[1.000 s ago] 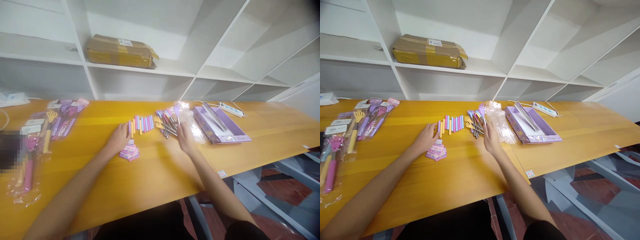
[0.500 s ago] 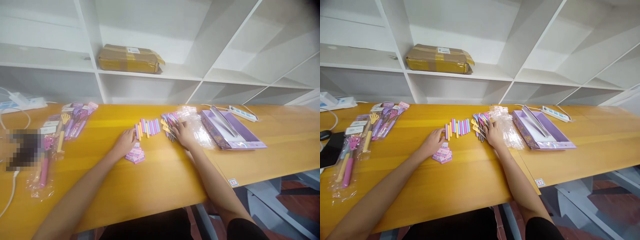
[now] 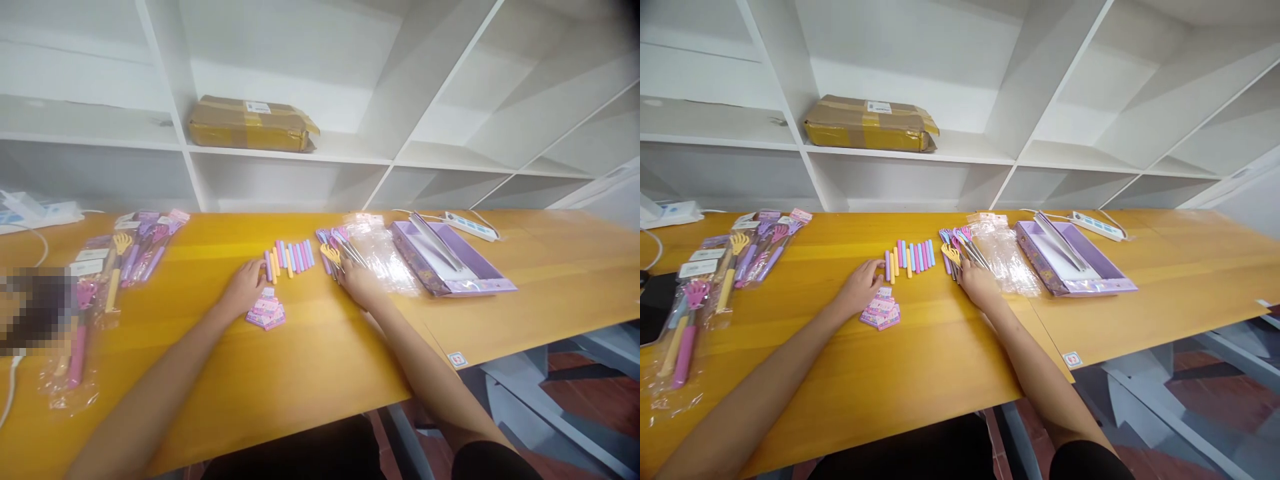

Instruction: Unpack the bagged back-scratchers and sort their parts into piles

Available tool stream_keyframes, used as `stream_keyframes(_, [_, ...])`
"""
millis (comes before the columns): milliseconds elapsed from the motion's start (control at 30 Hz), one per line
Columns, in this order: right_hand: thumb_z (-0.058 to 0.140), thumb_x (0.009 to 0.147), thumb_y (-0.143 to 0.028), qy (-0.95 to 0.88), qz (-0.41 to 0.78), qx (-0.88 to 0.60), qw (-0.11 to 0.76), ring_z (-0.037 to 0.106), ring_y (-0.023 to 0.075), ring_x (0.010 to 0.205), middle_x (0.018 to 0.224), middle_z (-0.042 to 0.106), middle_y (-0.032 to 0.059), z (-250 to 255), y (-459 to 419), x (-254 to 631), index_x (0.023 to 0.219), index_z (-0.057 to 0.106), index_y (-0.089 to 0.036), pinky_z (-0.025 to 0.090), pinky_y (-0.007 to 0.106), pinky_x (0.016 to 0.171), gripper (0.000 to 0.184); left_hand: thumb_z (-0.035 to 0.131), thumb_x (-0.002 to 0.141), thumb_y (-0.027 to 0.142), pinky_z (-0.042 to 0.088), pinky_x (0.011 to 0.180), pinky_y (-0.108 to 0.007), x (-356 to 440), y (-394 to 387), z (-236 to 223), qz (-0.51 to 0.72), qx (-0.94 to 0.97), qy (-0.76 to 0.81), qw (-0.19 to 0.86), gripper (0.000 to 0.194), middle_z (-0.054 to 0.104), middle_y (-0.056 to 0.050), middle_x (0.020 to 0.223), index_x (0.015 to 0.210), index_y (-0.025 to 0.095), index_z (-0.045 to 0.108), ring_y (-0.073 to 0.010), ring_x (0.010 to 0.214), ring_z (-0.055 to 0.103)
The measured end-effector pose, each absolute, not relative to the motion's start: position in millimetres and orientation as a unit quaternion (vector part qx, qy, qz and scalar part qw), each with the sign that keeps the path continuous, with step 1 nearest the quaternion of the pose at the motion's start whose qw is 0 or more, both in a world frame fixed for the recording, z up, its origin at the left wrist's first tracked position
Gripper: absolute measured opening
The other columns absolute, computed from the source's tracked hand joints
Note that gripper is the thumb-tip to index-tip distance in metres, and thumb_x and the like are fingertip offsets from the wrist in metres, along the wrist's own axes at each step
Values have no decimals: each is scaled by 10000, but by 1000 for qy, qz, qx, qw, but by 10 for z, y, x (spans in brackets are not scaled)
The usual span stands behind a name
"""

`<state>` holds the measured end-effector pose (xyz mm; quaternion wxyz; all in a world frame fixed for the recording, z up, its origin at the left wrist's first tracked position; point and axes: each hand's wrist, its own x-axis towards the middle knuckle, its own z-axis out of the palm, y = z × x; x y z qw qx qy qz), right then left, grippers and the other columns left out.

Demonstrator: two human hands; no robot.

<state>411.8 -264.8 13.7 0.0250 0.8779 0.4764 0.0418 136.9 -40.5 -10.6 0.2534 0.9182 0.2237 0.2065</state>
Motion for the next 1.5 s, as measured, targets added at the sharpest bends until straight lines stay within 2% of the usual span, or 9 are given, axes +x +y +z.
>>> stream_keyframes(167, [391,1153,-237,462,39,885,48,726,262,814,895,736,184,195,-2606,4067,1254,570,-72,454,309,717,263,490,1016,185,504,1180,-519,1378,-392,-158,209,919,222,247,357,689,-141,1385,1351,191,612,-326,1335,646])
stream_keyframes(433, [333,1096,-151,441,113,889,54,687,298,970,1064,703,256,583,-2211,4376,1368,521,-9,484,341,803,359,499,1015,170,514,1158,-523,1387,-372,-169,207,921,220,245,378,674,-146,1398,1380,179,599,-331,1335,640])
stream_keyframes(667, [325,1106,-172,465,101,877,66,699,329,1022,1159,682,321,380,-1874,4385,1441,517,39,504,374,824,440,504,1011,146,530,1138,-493,1361,-429,-119,209,924,222,231,359,701,-144,1334,1351,176,616,-310,1284,668])
stream_keyframes(833, [351,1145,-349,459,95,882,54,697,328,1034,1270,647,303,328,-1884,4323,1459,518,-25,497,369,821,482,510,1002,134,526,1141,-502,1360,-437,-96,208,922,222,240,357,695,-156,1339,1341,161,617,-318,1292,663])
stream_keyframes(933, [326,1151,-337,451,109,885,36,686,315,1033,1346,612,294,381,-1947,4258,1465,519,-44,490,362,825,471,507,995,125,529,1134,-505,1366,-437,-99,208,921,219,247,367,695,-158,1340,1343,160,617,-322,1294,664])
stream_keyframes(1067, [318,1149,-310,476,119,871,10,679,278,1003,1318,635,231,415,-2080,4040,1282,654,-114,482,343,814,411,522,995,133,537,1128,-485,1378,-446,-98,209,918,220,253,375,702,-156,1348,1354,160,625,-310,1293,670])
stream_keyframes(1267, [439,1108,-354,527,149,825,-142,695,271,949,1192,711,160,293,-2423,3834,1088,725,-177,492,343,742,336,556,978,141,579,1006,-370,1159,-66,221,223,901,296,225,356,773,-107,1202,1302,196,694,-243,1109,731])
stream_keyframes(1433, [500,1056,-334,543,157,776,-280,687,227,814,1015,738,100,140,-2624,3872,956,708,-213,476,329,688,260,490,966,155,530,1060,-461,446,629,656,252,850,440,141,400,758,-170,1202,1307,122,697,-315,1122,704])
stream_keyframes(1500, [518,1054,-340,551,144,762,-309,686,215,794,972,732,89,97,-2657,3883,954,708,-212,491,327,710,249,485,958,156,471,1139,-510,183,840,708,249,834,483,98,430,718,-221,1299,1333,88,682,-367,1253,647])
